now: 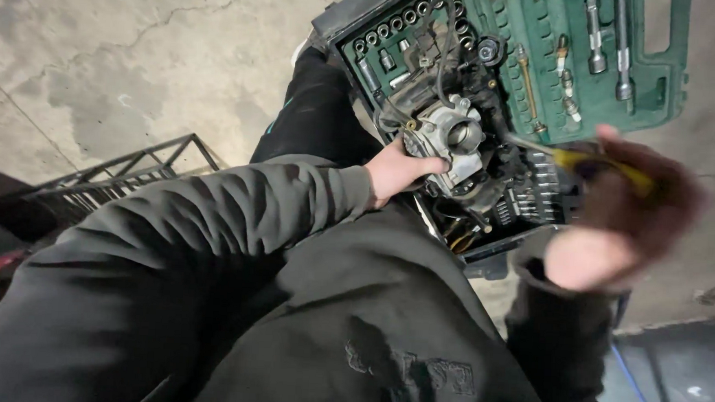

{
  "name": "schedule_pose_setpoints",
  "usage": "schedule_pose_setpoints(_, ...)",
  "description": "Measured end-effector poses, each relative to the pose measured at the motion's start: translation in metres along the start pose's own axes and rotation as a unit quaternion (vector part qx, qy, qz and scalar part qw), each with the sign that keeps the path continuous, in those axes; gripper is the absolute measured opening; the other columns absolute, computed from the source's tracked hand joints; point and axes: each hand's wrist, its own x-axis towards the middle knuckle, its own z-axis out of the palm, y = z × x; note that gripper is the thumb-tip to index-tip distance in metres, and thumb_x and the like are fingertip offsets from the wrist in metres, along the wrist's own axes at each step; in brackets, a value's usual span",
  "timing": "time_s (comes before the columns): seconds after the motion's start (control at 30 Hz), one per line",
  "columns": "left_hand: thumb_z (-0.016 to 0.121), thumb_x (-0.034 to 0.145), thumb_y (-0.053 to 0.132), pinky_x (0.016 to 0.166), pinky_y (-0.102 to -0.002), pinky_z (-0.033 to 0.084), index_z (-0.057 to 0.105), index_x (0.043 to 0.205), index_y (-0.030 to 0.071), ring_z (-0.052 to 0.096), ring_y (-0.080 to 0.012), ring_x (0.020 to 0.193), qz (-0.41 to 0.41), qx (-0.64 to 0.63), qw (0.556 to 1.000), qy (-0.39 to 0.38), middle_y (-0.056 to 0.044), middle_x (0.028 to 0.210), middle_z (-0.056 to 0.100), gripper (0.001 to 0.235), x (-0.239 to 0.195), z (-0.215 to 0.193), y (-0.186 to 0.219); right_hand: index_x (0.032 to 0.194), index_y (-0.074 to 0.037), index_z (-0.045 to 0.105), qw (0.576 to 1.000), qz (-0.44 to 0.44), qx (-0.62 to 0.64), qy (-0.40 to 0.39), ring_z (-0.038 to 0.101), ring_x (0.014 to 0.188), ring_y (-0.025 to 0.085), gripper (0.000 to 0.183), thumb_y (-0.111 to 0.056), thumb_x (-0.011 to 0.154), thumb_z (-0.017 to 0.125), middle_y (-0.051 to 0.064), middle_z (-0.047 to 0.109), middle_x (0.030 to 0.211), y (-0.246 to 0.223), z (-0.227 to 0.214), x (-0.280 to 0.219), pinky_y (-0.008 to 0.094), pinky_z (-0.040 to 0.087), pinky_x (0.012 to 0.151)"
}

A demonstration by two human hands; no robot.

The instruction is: The person holds a carburetor over an open toolbox and uses a socket wrench to tighten bolts on the component. They then switch to a yellow-handled screwdriver to adjust screws on the carburetor.

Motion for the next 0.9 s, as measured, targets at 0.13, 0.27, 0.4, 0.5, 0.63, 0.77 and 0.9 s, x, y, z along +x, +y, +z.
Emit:
schedule_pose_setpoints(0.13, 0.085, 0.075, 0.018, 0.102, -0.039, 0.054, 0.051, 0.143, 0.001, 0.067, -0.024, 0.118, 0.067, 0.012, 0.998, -0.015, -0.011, 0.13, 0.069, 0.078, 0.016, -0.007, -0.016, 0.135, 0.002, 0.049, 0.999, 0.034, 0.031, 0.004, 0.065, 0.112, 0.023, 0.02, 0.0, 0.118, 0.058, 0.014, 0.065, 0.123, 0.02, 0.031, -0.003, 0.037, 0.055, 0.11)
schedule_pose_setpoints(0.27, 0.084, 0.075, 0.016, 0.101, -0.039, 0.054, 0.051, 0.143, 0.002, 0.066, -0.0233, 0.118, 0.048, 0.018, 0.999, -0.016, -0.01, 0.131, 0.068, 0.077, 0.007, -0.003, -0.004, 0.128, 0.003, 0.048, 0.999, 0.035, 0.014, 0.019, 0.067, 0.118, 0.025, 0.011, 0.004, 0.119, 0.055, 0.013, 0.063, 0.123, 0.028, 0.048, -0.006, 0.038, 0.056, 0.114)
schedule_pose_setpoints(0.4, 0.083, 0.073, 0.014, 0.101, -0.041, 0.054, 0.05, 0.142, 0.002, 0.066, -0.0237, 0.117, 0.032, 0.008, 0.999, -0.016, -0.011, 0.131, 0.068, 0.077, 0.015, -0.004, -0.011, 0.131, 0.001, 0.049, 0.999, 0.033, 0.009, 0.033, 0.068, 0.118, 0.026, 0.015, 0.003, 0.117, 0.053, 0.013, 0.063, 0.122, 0.031, 0.054, -0.005, 0.038, 0.056, 0.111)
schedule_pose_setpoints(0.5, 0.084, 0.073, 0.012, 0.105, -0.039, 0.052, 0.05, 0.142, -0.001, 0.066, -0.0237, 0.118, 0.06, 0.007, 0.998, -0.013, -0.012, 0.131, 0.068, 0.078, 0.021, -0.006, -0.016, 0.131, 0.0, 0.048, 0.999, 0.025, 0.017, 0.032, 0.068, 0.117, 0.025, 0.014, 0.004, 0.119, 0.054, 0.012, 0.062, 0.121, 0.037, 0.058, -0.006, 0.038, 0.054, 0.11)
schedule_pose_setpoints(0.63, 0.084, 0.074, 0.012, 0.106, -0.038, 0.052, 0.051, 0.141, -0.003, 0.066, -0.0235, 0.12, 0.065, 0.011, 0.998, -0.021, -0.012, 0.131, 0.069, 0.076, 0.018, -0.006, -0.013, 0.131, -0.001, 0.048, 0.999, 0.035, 0.028, 0.029, 0.067, 0.118, 0.025, 0.015, 0.002, 0.118, 0.055, 0.011, 0.061, 0.121, 0.039, 0.063, -0.007, 0.039, 0.054, 0.113)
schedule_pose_setpoints(0.77, 0.084, 0.074, 0.015, 0.104, -0.038, 0.052, 0.051, 0.14, -0.003, 0.066, -0.0238, 0.119, 0.062, 0.023, 0.998, -0.023, -0.013, 0.13, 0.068, 0.076, 0.012, -0.005, -0.005, 0.132, -0.001, 0.049, 0.999, 0.009, 0.024, 0.028, 0.065, 0.116, 0.023, 0.015, 0.0, 0.118, 0.056, 0.012, 0.062, 0.121, 0.043, 0.068, -0.005, 0.039, 0.054, 0.114)
schedule_pose_setpoints(0.9, 0.085, 0.074, 0.018, 0.102, -0.039, 0.054, 0.051, 0.139, -0.003, 0.066, -0.024, 0.118, 0.041, 0.051, 0.998, 0.0, -0.013, 0.129, 0.069, 0.076, 0.005, 0.0, 0.003, 0.131, -0.001, 0.05, 0.999, 0.021, 0.031, 0.04, 0.066, 0.116, 0.023, 0.017, -0.003, 0.117, 0.06, 0.011, 0.061, 0.12, 0.051, 0.068, -0.005, 0.038, 0.055, 0.112)
